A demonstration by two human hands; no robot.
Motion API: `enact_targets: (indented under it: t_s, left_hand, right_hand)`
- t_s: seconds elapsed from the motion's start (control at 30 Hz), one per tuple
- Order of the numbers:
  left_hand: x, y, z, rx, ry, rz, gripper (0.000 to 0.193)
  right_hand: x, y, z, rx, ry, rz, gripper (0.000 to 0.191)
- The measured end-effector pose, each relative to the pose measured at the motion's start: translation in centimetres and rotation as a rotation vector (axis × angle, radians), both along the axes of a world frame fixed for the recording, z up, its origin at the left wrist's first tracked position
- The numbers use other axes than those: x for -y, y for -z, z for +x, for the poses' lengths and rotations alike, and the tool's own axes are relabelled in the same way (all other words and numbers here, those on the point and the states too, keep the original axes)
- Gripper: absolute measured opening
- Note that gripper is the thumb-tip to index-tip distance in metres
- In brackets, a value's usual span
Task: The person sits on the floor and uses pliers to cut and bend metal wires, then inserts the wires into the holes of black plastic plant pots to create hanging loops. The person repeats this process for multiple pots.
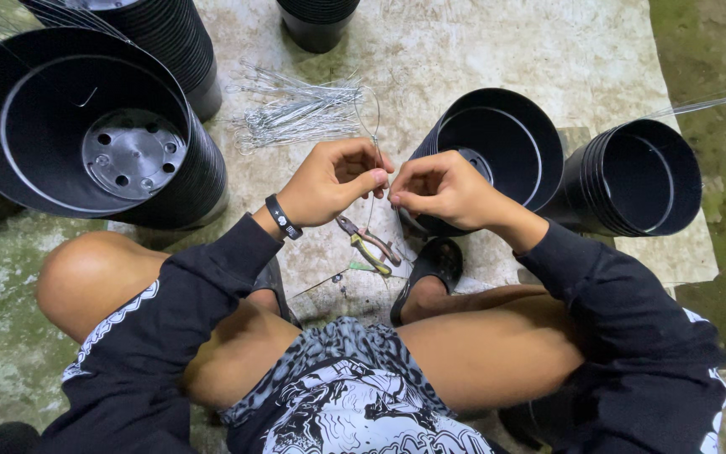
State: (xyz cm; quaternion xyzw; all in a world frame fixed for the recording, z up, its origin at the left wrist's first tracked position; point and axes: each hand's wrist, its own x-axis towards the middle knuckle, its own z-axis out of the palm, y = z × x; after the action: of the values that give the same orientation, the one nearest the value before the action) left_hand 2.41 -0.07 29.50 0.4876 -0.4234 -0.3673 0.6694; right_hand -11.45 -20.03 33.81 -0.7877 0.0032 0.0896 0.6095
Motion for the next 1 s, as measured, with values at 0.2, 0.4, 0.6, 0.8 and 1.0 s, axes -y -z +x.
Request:
enact_targets:
  t_s: [0.2,0.4,0.6,0.8,1.0]
  left_hand:
    - [-0.1,-0.4,-0.4,0.106,-0.055,-0.027,0.021]
    - [-0.2,-0.8,-0.3,0.333,-0.167,0.049,0.023]
    - [-0.3,-1.1,0.0,0.377,-0.127,0.091,0.025]
    - [-0.6,-2.0,0.3,0.449,-0.129,0.102,0.027]
    - [-0.9,-2.6,0.6,0.518,-0.14,0.137,0.024]
  right_hand:
    - [-0.4,0.3,0.2,0.043,0.047,-0.069,0.013]
    - [-0.6,-0.5,0.3,0.159,0.021,-0.302,0.013]
    - [-1.0,-1.0,0.2,0.147,0.012,-0.31,0.011]
    - [-0.9,-1.6,0.1,0.165,0.027,-0.34,0.01]
    - [-0.6,-1.7,-0.1,0.227,0.007,-0.381,0.009]
